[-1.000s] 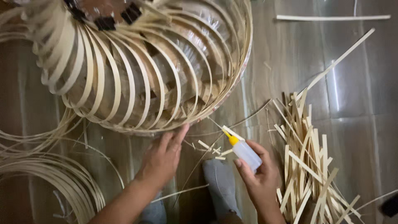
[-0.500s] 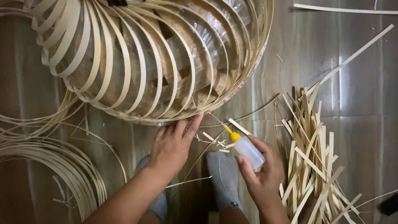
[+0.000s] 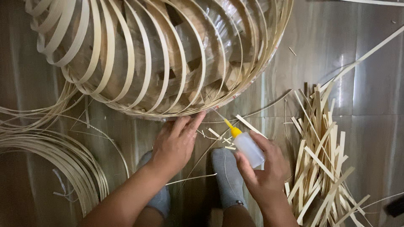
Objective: The person is weaving and gluing strips of bamboo onto a spherical frame to create a lamp shade, using their hands and a bottle of glue.
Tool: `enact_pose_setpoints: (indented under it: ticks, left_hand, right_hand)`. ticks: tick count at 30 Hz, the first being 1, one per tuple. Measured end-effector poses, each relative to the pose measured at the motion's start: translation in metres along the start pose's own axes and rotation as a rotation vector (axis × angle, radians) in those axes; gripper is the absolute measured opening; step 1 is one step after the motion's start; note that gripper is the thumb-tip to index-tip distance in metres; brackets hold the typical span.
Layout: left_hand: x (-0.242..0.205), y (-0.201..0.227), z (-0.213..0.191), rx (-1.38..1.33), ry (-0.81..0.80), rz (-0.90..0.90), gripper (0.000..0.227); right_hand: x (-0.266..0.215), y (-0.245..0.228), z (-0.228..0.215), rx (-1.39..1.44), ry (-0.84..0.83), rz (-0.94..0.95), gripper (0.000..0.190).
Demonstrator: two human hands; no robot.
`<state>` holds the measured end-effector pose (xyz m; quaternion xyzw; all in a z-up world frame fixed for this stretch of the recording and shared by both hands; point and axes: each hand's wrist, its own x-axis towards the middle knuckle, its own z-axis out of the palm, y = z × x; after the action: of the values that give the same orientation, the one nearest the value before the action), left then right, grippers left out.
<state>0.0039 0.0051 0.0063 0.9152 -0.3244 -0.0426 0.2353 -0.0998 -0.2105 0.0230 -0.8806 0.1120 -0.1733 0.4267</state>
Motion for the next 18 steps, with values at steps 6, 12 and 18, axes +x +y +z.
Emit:
enact_pose_setpoints:
  ticks: [6,12,18]
  left_hand:
    - [-0.009,0.003,-0.009,-0.126,0.095,-0.042,0.054]
    - [-0.013,-0.007,-0.005,0.016,0.115,0.001,0.062]
    - [-0.014,-0.016,0.000,0.105,0.077,0.068,0.072]
  right_hand:
    - [0.000,-0.001,0.003,-0.031,0.052,-0.034,0.048]
    - [-0.006,0.005,0.003,0.012,0.054,-0.060,0.047]
    - [-0.016,0.004,-0.002,0.129,0.000,0.133,0.049]
